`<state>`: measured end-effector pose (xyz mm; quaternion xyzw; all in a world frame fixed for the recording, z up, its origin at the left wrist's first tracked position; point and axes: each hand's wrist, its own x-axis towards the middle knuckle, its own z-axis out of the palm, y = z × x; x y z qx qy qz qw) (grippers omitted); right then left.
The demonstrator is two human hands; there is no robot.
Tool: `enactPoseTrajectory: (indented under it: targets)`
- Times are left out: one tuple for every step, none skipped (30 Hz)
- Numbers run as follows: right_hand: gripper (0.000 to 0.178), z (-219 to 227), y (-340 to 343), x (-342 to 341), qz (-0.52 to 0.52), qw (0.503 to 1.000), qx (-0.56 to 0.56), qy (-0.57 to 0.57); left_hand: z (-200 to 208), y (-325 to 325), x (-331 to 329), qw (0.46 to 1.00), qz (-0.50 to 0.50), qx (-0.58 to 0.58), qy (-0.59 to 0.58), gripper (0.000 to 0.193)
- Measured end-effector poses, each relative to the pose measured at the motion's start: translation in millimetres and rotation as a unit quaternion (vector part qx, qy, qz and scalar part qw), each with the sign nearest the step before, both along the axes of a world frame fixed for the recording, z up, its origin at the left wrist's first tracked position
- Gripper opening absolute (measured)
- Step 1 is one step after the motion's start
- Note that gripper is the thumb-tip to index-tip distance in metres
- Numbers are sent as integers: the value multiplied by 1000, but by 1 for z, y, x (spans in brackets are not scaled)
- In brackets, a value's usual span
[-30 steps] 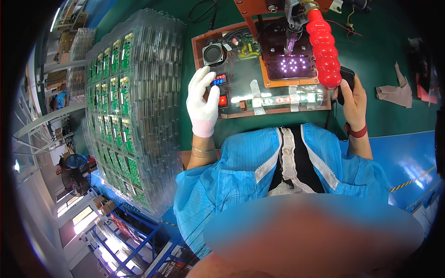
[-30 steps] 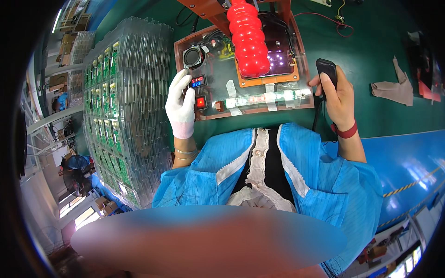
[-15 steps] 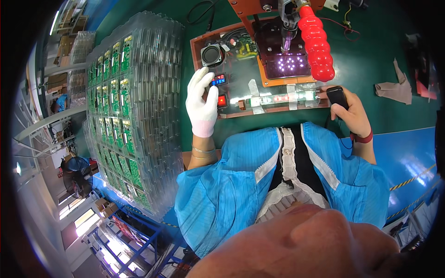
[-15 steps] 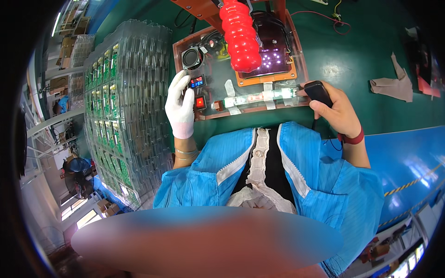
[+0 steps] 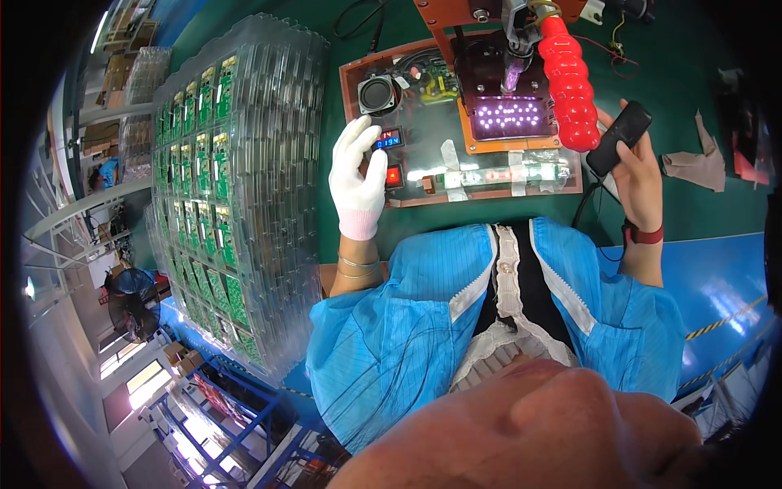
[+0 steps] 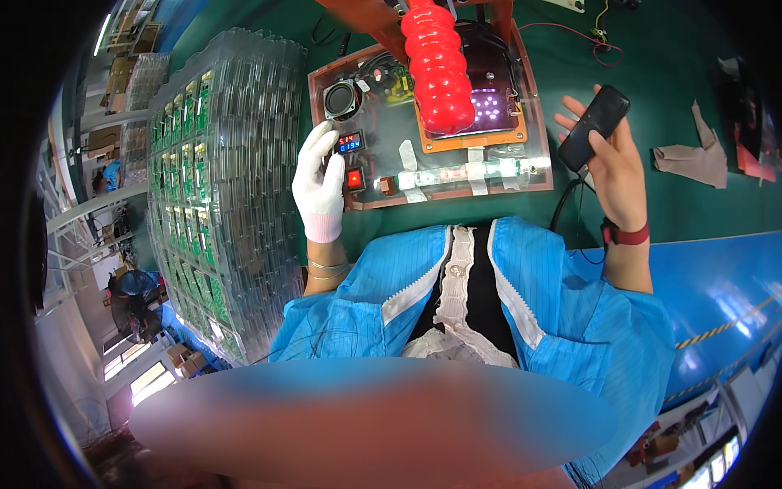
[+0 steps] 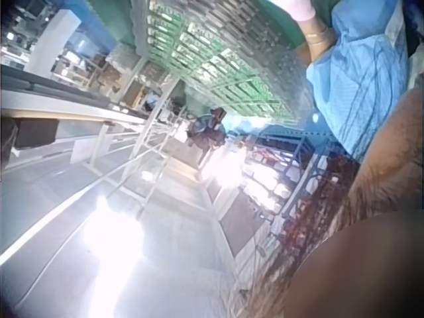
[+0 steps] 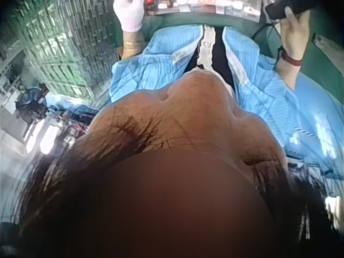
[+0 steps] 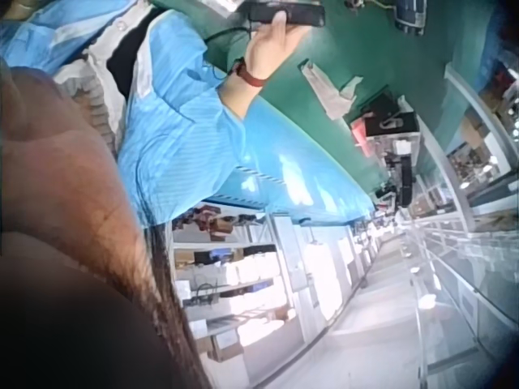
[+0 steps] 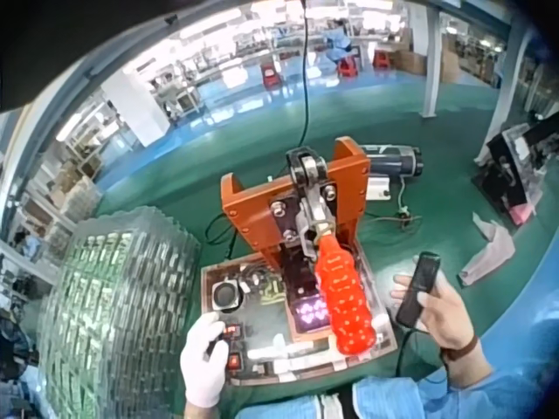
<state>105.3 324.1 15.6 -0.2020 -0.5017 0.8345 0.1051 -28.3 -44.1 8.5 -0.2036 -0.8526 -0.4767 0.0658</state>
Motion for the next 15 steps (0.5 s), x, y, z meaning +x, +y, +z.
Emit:
enactPoseTrajectory:
  targets:
    - [53, -4, -1, 1, 3, 997, 71, 15, 1, 1, 0, 1000, 0, 1, -4, 39]
    - [53, -9, -3, 3, 7, 990, 141, 29, 1, 2, 0, 1000, 0, 3, -8, 39]
    - [53, -13, -5, 4, 11, 977, 210, 44, 2, 3, -1, 1000, 0, 4, -12, 39]
    - [53, -15, -5, 5, 15, 959, 278, 58, 2, 4, 0, 1000, 0, 5, -15, 39]
    - [53, -17, -6, 5, 15, 959, 278, 59, 2, 3, 0, 1000, 0, 5, -15, 39]
    - [54, -17, -7, 5, 21, 953, 298, 57, 2, 3, 0, 1000, 2, 4, -13, 39]
    - [54, -17, -9, 5, 27, 946, 319, 54, 2, 3, 0, 1000, 3, 3, -11, 39]
    - [54, -17, -10, 5, 32, 939, 339, 51, 1, 3, 0, 1000, 3, 3, -10, 39]
    - [55, -16, -11, 5, 37, 931, 360, 48, 1, 3, 0, 1000, 4, 3, -8, 39]
    - [55, -15, -13, 5, 38, 931, 360, 48, 1, 2, 0, 1000, 4, 3, -8, 39]
    - [55, -13, -15, 5, 38, 921, 386, 36, 0, 2, 0, 1000, 3, 4, -8, 39]
    - [55, -10, -17, 5, 39, 910, 411, 24, 0, 2, 0, 1000, 2, 5, -7, 39]
    - [55, -8, -18, 5, 39, 899, 436, 12, 0, 2, -1, 1000, 1, 7, -6, 39]
    - [56, -7, -18, 5, 39, 886, 461, -1, 0, 2, -1, 1000, 0, 8, -6, 39]
    - [56, -7, -19, 4, 39, 886, 461, 0, 0, 1, -1, 1000, 0, 8, -6, 39]
